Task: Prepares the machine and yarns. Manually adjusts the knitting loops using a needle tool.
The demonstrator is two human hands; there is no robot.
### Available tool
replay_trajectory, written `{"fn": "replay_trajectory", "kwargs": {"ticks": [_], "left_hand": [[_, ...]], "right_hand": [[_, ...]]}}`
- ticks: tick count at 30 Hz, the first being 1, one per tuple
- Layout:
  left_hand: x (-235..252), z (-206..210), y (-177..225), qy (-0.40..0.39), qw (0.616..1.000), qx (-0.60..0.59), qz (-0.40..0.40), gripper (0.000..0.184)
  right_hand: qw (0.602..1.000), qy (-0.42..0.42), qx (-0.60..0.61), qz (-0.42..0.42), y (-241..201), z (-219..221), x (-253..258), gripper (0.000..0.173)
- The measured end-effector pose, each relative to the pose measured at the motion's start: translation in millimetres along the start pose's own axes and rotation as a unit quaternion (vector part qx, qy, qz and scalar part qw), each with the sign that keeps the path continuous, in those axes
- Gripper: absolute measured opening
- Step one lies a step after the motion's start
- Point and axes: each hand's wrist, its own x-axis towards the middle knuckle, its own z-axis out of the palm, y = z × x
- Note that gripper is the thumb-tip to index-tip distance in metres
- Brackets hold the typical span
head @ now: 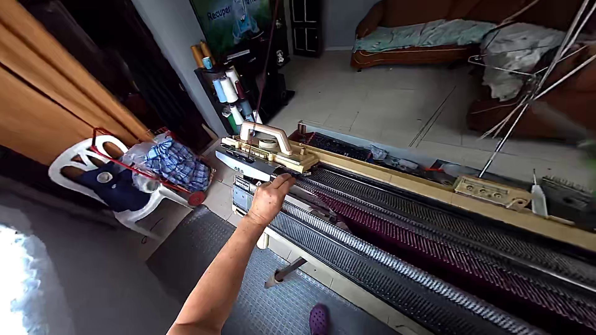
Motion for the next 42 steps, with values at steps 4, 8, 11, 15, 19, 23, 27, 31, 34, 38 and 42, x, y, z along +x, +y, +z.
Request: {"fn": "replay_trajectory", "kwargs": {"ticks": [4, 8, 11, 15, 19, 23, 27, 31, 34, 38, 42], "left_hand": [[-12, -4, -2, 0.009, 0.999, 0.032, 0.013, 0.014], [-49, -25, -17, -0.054, 0.992, 0.031, -0.108, 0.019], [-86, -43, -21, -0.082, 0.982, 0.027, -0.168, 0.021], [-119, -35, -14, -0.122, 0.971, -0.003, -0.207, 0.025], [-124, -24, -15, -0.106, 0.974, 0.015, -0.199, 0.025], [-109, -48, -18, -0.166, 0.952, 0.014, -0.258, 0.024], [-64, -84, -30, -0.137, 0.955, -0.023, -0.262, 0.027], [-10, -81, -72, -0.089, 0.962, -0.040, -0.257, 0.040], [32, -76, -77, -0.137, 0.941, -0.034, -0.307, 0.049], [45, -63, -101, -0.186, 0.958, -0.009, -0.218, 0.037], [48, -58, -103, -0.185, 0.962, 0.005, -0.201, 0.028]], "right_hand": [[0.892, -0.436, 0.117, 0.028, 16, 95, -58, 0.048], [0.839, -0.521, 0.116, 0.108, 52, 192, -88, 0.057], [0.822, -0.528, 0.080, 0.196, 67, 250, -74, 0.044], [0.805, -0.528, 0.044, 0.265, 67, 303, -72, 0.040], [0.812, -0.511, 0.037, 0.279, 67, 315, -81, 0.038], [0.804, -0.555, -0.001, 0.213, 68, 275, -108, 0.041], [0.769, -0.623, -0.140, -0.006, 43, 206, -134, 0.034], [0.735, -0.595, -0.227, -0.233, 2, 125, -126, 0.016], [0.727, -0.588, -0.271, -0.229, -36, 46, -108, 0.017], [0.796, -0.434, -0.394, -0.150, -60, -57, -83, 0.022], [0.712, -0.187, -0.676, -0.037, -40, -127, -9, 0.025]]}}
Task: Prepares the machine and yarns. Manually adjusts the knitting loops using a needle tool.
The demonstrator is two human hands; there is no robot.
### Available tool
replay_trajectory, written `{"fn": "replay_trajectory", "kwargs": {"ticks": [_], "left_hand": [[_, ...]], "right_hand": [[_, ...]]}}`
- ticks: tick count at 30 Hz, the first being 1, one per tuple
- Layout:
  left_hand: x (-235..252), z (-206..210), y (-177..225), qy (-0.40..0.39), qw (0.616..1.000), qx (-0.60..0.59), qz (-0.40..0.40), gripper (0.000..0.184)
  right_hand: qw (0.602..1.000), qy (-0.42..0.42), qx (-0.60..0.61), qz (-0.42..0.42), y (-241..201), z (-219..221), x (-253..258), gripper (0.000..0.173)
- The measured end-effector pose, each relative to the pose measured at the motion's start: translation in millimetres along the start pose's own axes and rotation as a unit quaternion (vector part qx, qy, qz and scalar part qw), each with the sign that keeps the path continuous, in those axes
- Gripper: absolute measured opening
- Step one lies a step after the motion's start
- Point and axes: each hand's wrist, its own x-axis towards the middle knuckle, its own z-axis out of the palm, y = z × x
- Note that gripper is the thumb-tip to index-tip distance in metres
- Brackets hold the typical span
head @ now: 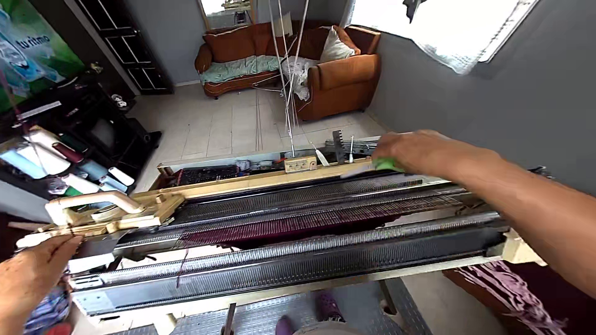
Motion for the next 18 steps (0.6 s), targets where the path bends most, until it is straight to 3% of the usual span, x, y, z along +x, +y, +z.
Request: {"fn": "replay_trajectory", "kwargs": {"ticks": [3, 5, 6, 7, 9, 12, 13, 15, 18], "left_hand": [[1, -5, 28, -0.003, 0.996, -0.024, -0.087, 0.028], [1, -5, 34, 0.011, 0.991, -0.004, -0.134, 0.029], [0, -6, 39, 0.019, 0.988, 0.011, -0.151, 0.029], [-1, -6, 44, 0.034, 0.987, 0.019, -0.155, 0.028], [-2, -9, 60, 0.069, 0.986, 0.001, -0.153, 0.027], [5, -2, 88, 0.093, 0.983, -0.110, -0.118, 0.036], [10, 3, 110, 0.084, 0.981, -0.146, -0.091, 0.037], [22, 7, 193, 0.017, 0.970, -0.234, -0.057, 0.032], [44, 31, 316, -0.058, 0.966, -0.231, 0.099, 0.022]], "right_hand": [[0.986, 0.126, -0.103, 0.025, 51, 32, 40, 0.023], [0.970, 0.097, -0.221, 0.026, 28, 15, 35, 0.023], [0.975, 0.059, -0.211, 0.017, 13, 4, 30, 0.024], [0.983, 0.043, -0.180, -0.019, 9, 3, 29, 0.023], [0.979, 0.086, -0.071, -0.168, 41, 44, 52, 0.023], [0.922, 0.172, 0.011, -0.347, 69, 95, 100, 0.030], [0.910, 0.203, 0.043, -0.359, 63, 91, 107, 0.031], [0.900, 0.240, 0.144, -0.334, 39, 66, 115, 0.027], [0.887, 0.176, 0.321, -0.282, -4, 7, 128, 0.036]]}}
